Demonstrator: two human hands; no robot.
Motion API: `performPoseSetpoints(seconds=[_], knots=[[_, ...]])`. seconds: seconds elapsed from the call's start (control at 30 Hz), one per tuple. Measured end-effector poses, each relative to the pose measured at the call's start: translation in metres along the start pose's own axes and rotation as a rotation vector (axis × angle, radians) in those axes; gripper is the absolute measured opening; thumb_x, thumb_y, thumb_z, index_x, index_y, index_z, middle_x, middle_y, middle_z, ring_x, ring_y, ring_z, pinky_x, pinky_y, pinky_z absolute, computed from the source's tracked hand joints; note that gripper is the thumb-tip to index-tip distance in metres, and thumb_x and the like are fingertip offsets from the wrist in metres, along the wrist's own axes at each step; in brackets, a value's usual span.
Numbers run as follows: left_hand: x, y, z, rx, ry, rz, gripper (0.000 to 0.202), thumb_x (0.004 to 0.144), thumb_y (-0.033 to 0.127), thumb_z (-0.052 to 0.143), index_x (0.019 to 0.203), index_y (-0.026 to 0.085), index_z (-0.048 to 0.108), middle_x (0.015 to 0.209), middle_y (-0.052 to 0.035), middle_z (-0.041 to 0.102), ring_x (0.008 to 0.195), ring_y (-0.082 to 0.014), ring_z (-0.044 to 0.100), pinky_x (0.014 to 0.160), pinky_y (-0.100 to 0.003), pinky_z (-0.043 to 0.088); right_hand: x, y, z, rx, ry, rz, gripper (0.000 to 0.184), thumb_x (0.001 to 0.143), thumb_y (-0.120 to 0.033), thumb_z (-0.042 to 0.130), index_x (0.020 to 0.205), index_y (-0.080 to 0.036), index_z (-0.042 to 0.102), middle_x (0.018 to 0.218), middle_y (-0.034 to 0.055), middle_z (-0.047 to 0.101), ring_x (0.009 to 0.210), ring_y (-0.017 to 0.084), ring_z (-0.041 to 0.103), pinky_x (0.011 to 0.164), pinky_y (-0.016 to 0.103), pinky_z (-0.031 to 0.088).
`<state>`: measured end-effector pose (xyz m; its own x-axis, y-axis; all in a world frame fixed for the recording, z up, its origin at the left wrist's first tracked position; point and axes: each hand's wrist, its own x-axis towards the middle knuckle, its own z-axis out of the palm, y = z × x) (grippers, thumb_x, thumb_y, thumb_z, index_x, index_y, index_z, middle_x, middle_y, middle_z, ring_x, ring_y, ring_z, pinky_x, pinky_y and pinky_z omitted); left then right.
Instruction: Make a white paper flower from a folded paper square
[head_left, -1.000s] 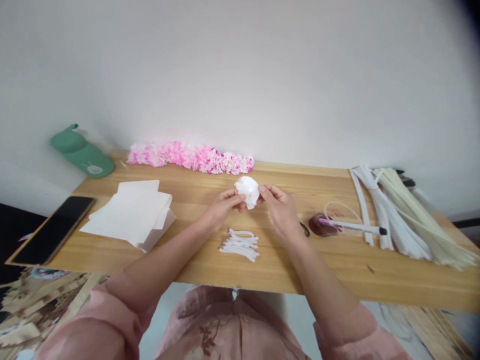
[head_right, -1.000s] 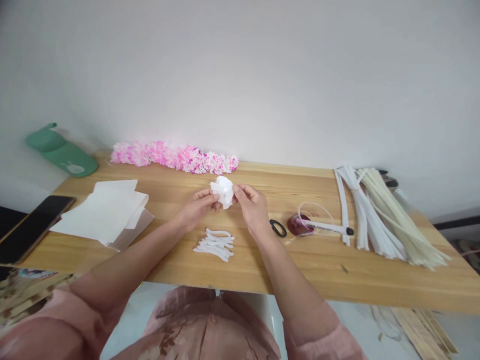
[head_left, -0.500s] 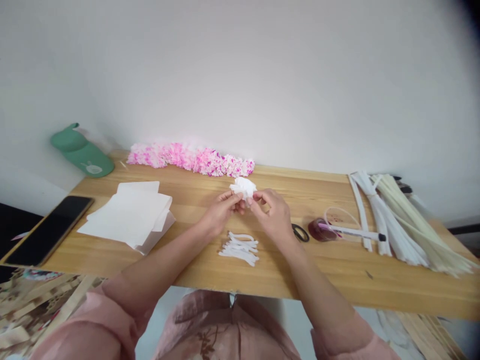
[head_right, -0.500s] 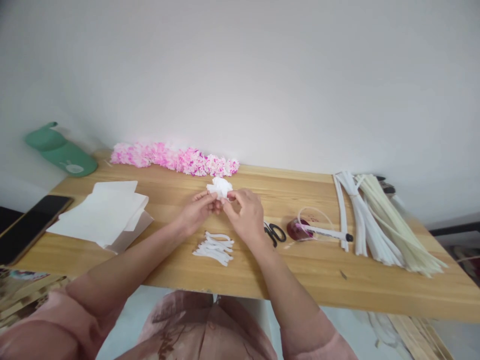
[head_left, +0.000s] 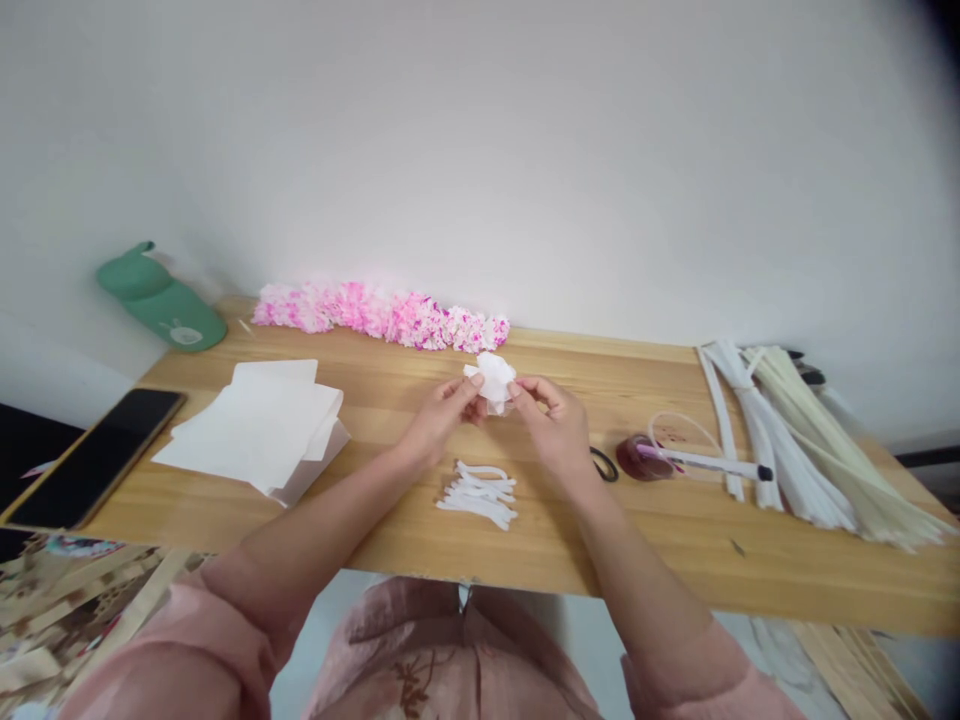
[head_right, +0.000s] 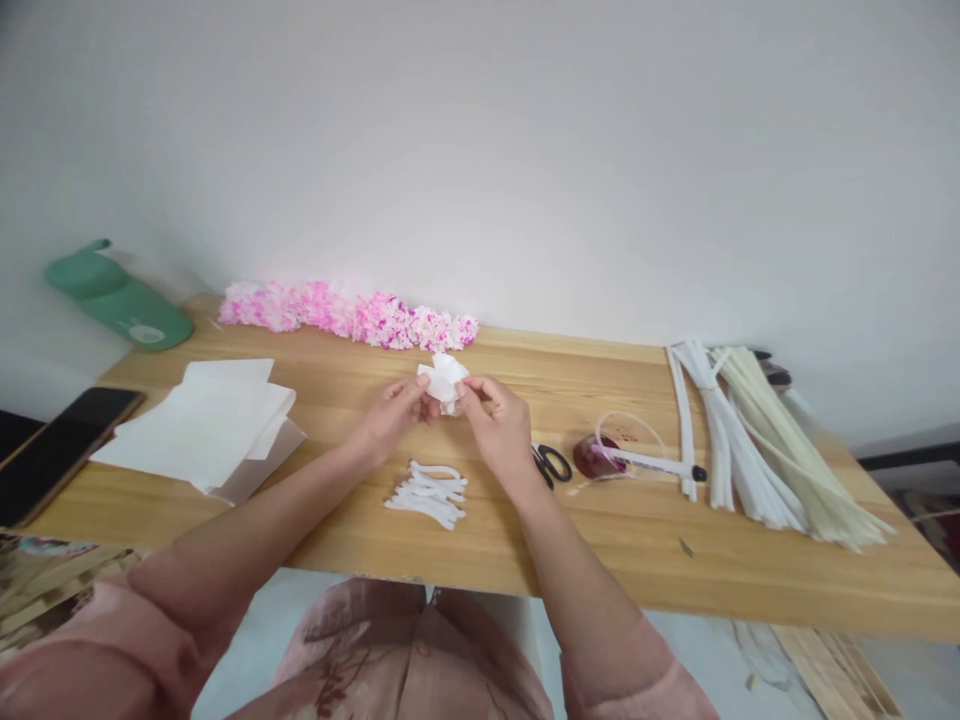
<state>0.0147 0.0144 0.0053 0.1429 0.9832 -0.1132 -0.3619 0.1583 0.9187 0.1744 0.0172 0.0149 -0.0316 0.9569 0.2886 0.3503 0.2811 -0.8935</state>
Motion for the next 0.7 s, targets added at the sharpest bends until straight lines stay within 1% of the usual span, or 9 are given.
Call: performPoseSetpoints(seconds=[0.1,0.17,0.27,0.33,0.43,0.53,0.6,0.7], knots=[[-0.0009,-0.0011,0.0000,0.185,0.024,0.061,0.039,0.071,0.051,0.073,0.066,0.015,0.058,0.059,0.0019,0.056,0.057,-0.0097,0.048,0.060,-0.025,0.038,-0.0023,-0.0003,0.0004,-0.121,0.008,-0.088,0.020,0.087,-0.039,0.060,0.084,-0.022,0.070,0.080,0.0011,0.073,0.074,0.018,0.065,0.071,0.029,0.047],[-0.0010,-0.0014,-0.0006,0.242,0.046,0.068,0.035,0.069,0.045,0.075,0.063,0.015,0.057,0.056,0.0035,0.053,0.056,-0.0092,0.045,0.059,-0.024,0.035,-0.0028,0.0002,0.0006,-0.160,0.011,-0.134,0.019,0.088,-0.038,0.059,0.084,-0.022,0.070,0.081,0.0014,0.073,0.076,0.019,0.066,0.073,0.030,0.047],[-0.0013,-0.0013,-0.0018,0.205,0.038,0.089,0.031,0.073,0.041,0.071,0.063,0.015,0.058,0.056,0.0034,0.053,0.057,-0.0092,0.045,0.061,-0.025,0.036,-0.0029,-0.0010,-0.0005,-0.159,0.011,-0.173,0.021,0.091,-0.037,0.057,0.088,-0.022,0.070,0.085,0.0019,0.074,0.080,0.019,0.066,0.075,0.030,0.047],[-0.0021,-0.0007,-0.0018,0.149,0.023,0.103,0.029,0.075,0.041,0.070,0.066,0.015,0.060,0.058,0.0023,0.055,0.059,-0.0096,0.048,0.064,-0.025,0.038,-0.0032,-0.0035,-0.0022,-0.145,0.022,-0.183,0.023,0.093,-0.038,0.054,0.094,-0.022,0.070,0.089,0.0024,0.074,0.082,0.019,0.066,0.075,0.030,0.047],[-0.0037,0.0006,0.0000,0.086,0.026,0.096,0.029,0.075,0.041,0.071,0.070,0.014,0.063,0.062,0.0003,0.060,0.061,-0.0107,0.052,0.067,-0.026,0.041,-0.0042,-0.0077,-0.0044,-0.156,0.051,-0.213,0.025,0.095,-0.038,0.052,0.097,-0.022,0.070,0.091,0.0032,0.073,0.082,0.018,0.065,0.076,0.031,0.047],[-0.0047,0.0012,0.0021,0.064,0.040,0.094,0.028,0.073,0.041,0.073,0.075,0.014,0.067,0.067,-0.0011,0.064,0.066,-0.0127,0.056,0.070,-0.027,0.044,-0.0050,-0.0092,-0.0042,-0.224,0.046,-0.264,0.023,0.094,-0.038,0.052,0.089,-0.021,0.068,0.085,0.0034,0.071,0.079,0.019,0.063,0.075,0.032,0.046],[-0.0046,0.0008,0.0026,0.069,0.040,0.107,0.027,0.072,0.041,0.074,0.076,0.014,0.069,0.070,-0.0014,0.066,0.069,-0.0137,0.058,0.073,-0.028,0.045,-0.0049,-0.0086,-0.0028,-0.293,0.040,-0.287,0.021,0.091,-0.038,0.056,0.084,-0.021,0.066,0.079,0.0031,0.068,0.075,0.019,0.060,0.072,0.033,0.044],[-0.0034,-0.0005,0.0014,0.080,0.032,0.121,0.027,0.071,0.040,0.075,0.077,0.014,0.070,0.073,-0.0015,0.068,0.071,-0.0140,0.059,0.076,-0.028,0.046,-0.0036,-0.0070,-0.0009,-0.348,0.030,-0.294,0.018,0.088,-0.036,0.059,0.078,-0.021,0.064,0.075,0.0025,0.065,0.071,0.018,0.057,0.070,0.032,0.041]])
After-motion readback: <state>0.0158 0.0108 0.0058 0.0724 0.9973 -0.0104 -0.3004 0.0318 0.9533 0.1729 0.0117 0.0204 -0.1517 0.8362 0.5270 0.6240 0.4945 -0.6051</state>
